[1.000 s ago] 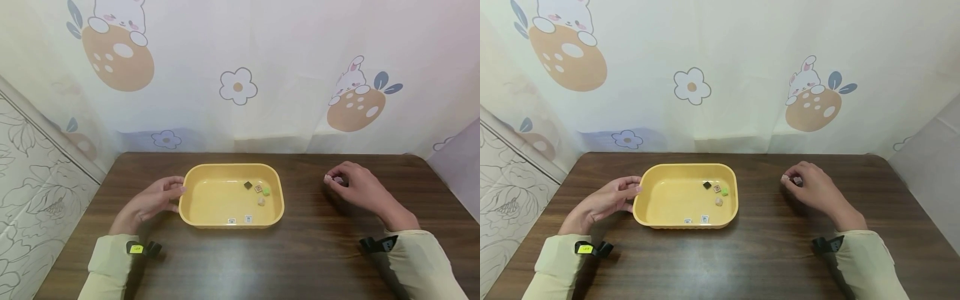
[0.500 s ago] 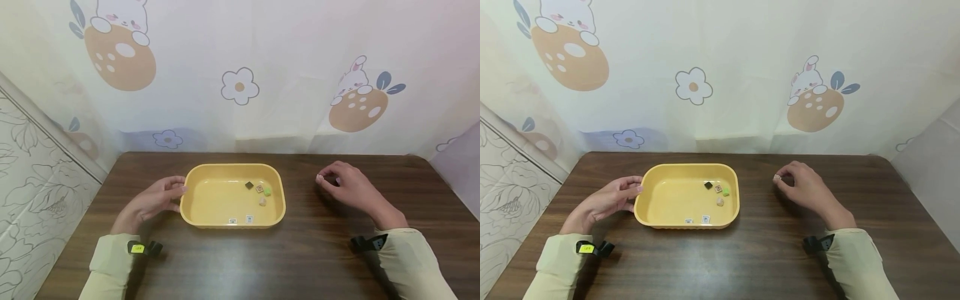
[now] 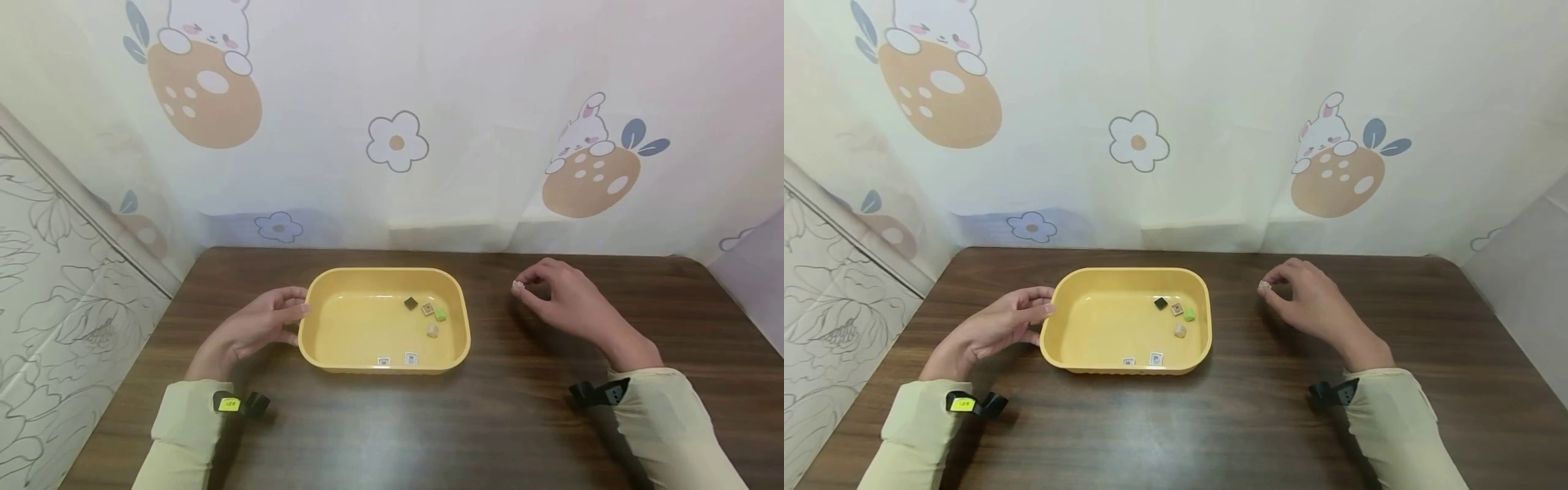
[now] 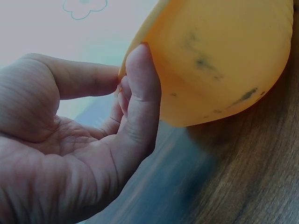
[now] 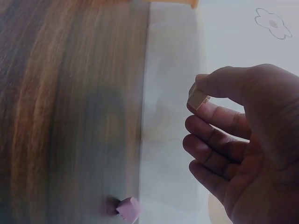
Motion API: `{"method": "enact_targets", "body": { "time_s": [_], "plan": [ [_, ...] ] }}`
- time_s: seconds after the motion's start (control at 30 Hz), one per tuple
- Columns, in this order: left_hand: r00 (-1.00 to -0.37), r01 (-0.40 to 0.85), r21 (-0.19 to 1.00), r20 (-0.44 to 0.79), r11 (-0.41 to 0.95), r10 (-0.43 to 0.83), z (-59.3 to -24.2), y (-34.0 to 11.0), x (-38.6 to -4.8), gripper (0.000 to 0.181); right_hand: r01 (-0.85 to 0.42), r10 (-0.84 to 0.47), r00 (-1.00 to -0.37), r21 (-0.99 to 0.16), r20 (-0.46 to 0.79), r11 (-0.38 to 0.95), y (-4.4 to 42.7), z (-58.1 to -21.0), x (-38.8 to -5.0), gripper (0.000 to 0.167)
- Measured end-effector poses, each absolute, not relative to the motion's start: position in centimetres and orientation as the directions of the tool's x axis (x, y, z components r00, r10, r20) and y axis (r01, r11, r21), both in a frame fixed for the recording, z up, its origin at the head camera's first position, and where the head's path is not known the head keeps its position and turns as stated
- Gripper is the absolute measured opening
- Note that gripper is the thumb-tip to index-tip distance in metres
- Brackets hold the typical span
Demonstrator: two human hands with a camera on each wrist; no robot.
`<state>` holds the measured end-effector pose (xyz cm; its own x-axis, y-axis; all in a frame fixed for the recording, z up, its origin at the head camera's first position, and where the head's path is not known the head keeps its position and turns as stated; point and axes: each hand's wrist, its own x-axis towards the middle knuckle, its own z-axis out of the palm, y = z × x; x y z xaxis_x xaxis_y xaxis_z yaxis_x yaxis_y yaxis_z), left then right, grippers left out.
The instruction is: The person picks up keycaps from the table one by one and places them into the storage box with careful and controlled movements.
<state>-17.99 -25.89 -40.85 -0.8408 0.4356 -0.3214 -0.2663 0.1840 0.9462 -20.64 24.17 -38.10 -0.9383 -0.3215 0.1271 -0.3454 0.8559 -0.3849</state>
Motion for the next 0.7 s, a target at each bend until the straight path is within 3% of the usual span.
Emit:
{"method": "enact_targets", "body": {
  "time_s": [0.7],
  "plan": [
    [-0.84,-0.264,0.946,-0.321,0.189,0.437,-40.8,-25.9,-18.0,0.049,-0.399,-0.377,-0.917,-0.371,0.133,0.839,21.4,-37.0,-20.8,0.02]
  ]
}}
